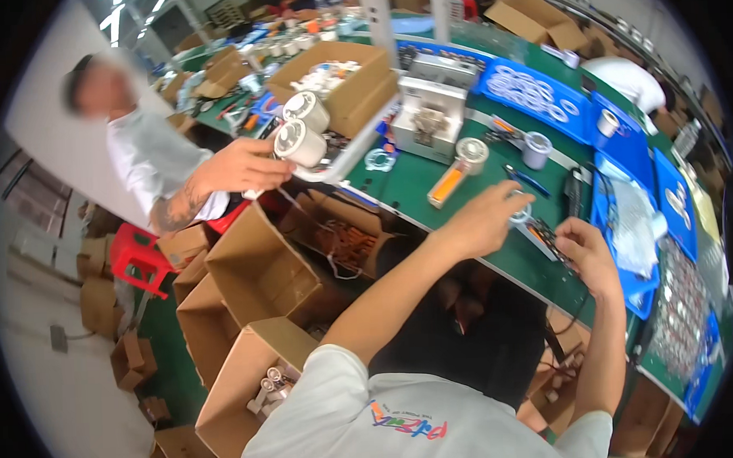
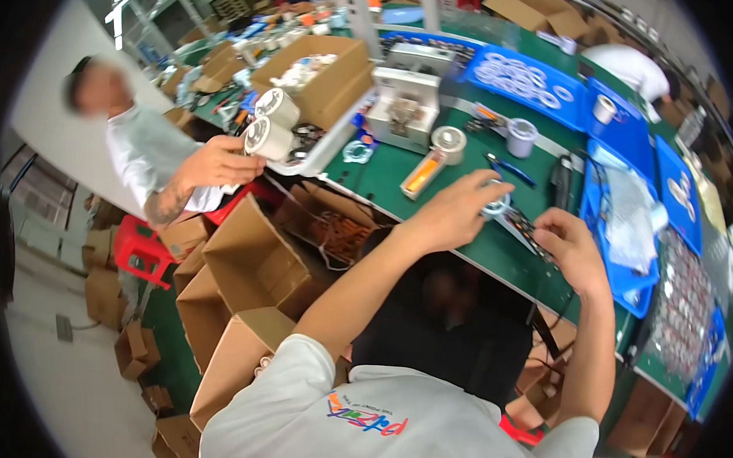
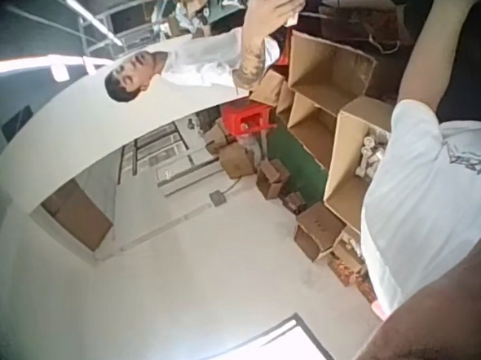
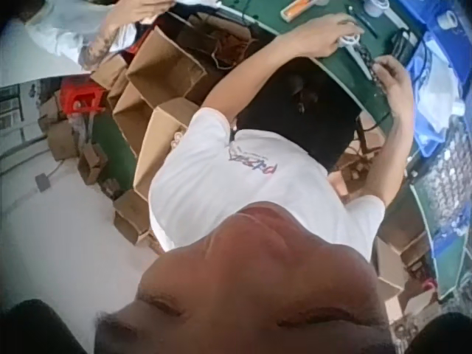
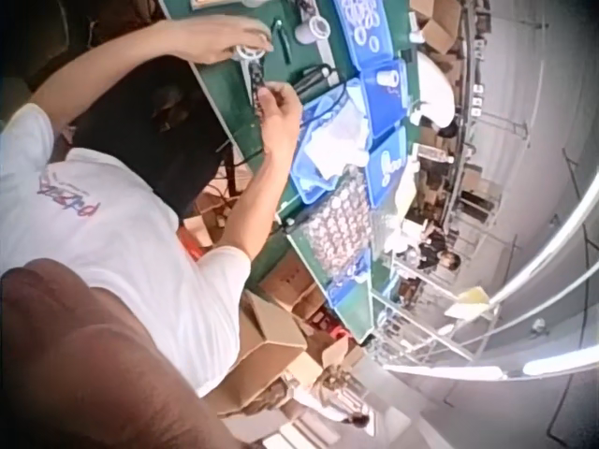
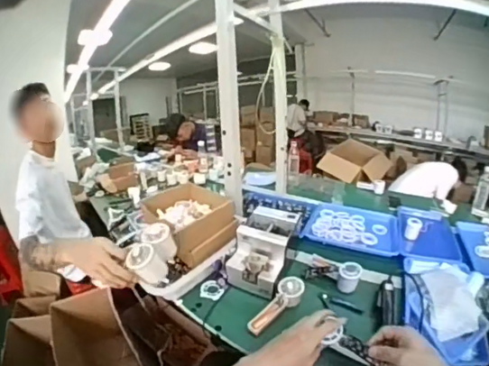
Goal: Assembling components of portable handheld fans at a factory workstation.
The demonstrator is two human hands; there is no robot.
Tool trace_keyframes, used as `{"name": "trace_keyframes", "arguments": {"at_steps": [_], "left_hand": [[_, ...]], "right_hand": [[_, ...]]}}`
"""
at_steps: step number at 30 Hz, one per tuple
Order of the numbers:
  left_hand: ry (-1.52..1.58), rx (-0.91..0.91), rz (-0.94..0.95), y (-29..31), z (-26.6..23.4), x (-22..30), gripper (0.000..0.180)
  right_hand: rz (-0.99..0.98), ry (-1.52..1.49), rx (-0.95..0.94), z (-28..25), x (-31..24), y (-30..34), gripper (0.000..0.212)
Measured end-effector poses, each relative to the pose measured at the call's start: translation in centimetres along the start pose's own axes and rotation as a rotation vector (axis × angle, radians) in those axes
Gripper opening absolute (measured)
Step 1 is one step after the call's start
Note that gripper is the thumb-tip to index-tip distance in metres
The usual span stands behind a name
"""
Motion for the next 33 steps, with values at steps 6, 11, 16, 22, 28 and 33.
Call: {"name": "trace_keyframes", "arguments": {"at_steps": [6,11,16,22,28,33], "left_hand": [[0.023,-0.006,-0.081,-0.4,2.4,1.1,0.063],[-0.122,0.126,-0.001,-0.6,2.5,2.0,0.057],[0.044,0.244,-0.312,0.1,3.5,4.2,0.03],[0.852,0.238,-0.82,-0.8,9.5,3.4,0.023],[0.945,0.251,-0.75,-1.3,10.9,2.1,0.03],[1.081,0.126,-0.772,-0.8,11.1,1.5,0.033]], "right_hand": [[-0.024,-0.115,-0.07,-0.5,1.4,0.0,0.004],[0.027,-0.218,-0.039,-0.3,1.7,1.7,0.005],[-0.029,-0.215,0.047,-1.1,2.3,1.3,0.006],[-0.265,0.209,0.143,-0.1,4.1,1.3,0.021],[-0.596,0.472,0.256,-1.5,4.8,0.8,0.03],[-0.544,0.893,0.58,-3.6,5.8,-1.8,0.027]]}}
Point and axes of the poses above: each hand's wrist, its own y-axis away from the middle knuckle, its own z-axis out of the palm, x = y × z, the point moved 4 cm from there along -y, towards the middle knuckle, and after that the axes turned 10 degrees about z, right-handed, at the moved point
